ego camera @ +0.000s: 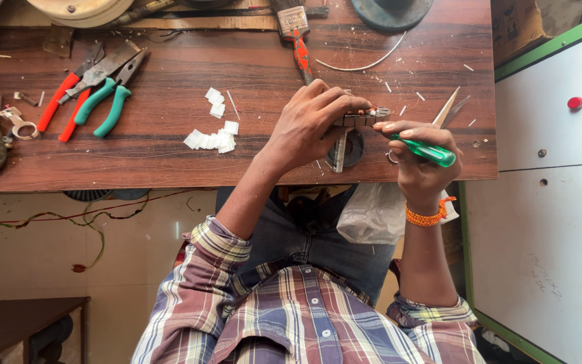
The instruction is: The person sits at a workbench fitting copper segments into a circular motor armature component, pressing them into place by hand and tightening or adjusting them with a green-handled screwdriver. They also cut and fold small white insulating pieces with scissors and handle small parts one at a time.
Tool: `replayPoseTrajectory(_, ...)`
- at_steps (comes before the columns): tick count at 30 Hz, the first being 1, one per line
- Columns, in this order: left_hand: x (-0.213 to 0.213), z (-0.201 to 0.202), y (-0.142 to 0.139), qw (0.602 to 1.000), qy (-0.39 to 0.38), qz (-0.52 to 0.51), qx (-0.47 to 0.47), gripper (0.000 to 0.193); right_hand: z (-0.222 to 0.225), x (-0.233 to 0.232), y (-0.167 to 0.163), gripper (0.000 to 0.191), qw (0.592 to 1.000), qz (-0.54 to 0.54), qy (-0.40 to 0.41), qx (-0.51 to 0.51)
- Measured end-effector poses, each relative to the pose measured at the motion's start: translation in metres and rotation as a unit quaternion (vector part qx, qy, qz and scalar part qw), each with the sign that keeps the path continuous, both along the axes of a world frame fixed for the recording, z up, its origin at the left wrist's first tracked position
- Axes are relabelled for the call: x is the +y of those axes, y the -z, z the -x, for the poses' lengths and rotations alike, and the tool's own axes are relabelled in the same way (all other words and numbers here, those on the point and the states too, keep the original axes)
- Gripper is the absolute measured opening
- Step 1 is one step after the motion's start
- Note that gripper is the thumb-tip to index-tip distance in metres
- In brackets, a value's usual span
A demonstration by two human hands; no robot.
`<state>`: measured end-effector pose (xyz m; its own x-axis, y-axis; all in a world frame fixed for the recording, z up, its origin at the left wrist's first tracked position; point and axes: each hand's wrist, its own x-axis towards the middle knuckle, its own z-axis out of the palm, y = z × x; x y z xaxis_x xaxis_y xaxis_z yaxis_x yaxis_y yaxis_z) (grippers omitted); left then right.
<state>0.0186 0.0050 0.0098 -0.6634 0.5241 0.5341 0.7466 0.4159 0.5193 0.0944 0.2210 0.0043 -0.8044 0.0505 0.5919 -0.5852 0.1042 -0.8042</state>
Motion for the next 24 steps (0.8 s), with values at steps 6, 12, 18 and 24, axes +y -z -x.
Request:
replayPoseTrajectory(6,0.006,-0.001,0.003,1.000,-0.009,-0.005,0.019,0.049,-0.010,-0.021,-0.001,0.021,0.999,0.030,0.044,0.012)
replayPoseTrajectory(12,0.011,-0.002,0.007,0.999,-0.038,-0.020,0.031,0.054,-0.016,-0.042,0.014,0.024,0.991,0.086,0.102,0.018)
replayPoseTrajectory(18,0.015,-0.006,0.009,0.997,-0.058,-0.047,0.011,0.046,-0.022,-0.061,0.025,0.024,0.983,0.092,0.156,0.032)
replayPoseTrajectory(24,0.009,-0.006,0.012,0.996,-0.054,-0.074,0.023,0.044,-0.023,-0.075,0.025,0.020,0.982,0.019,0.176,0.070)
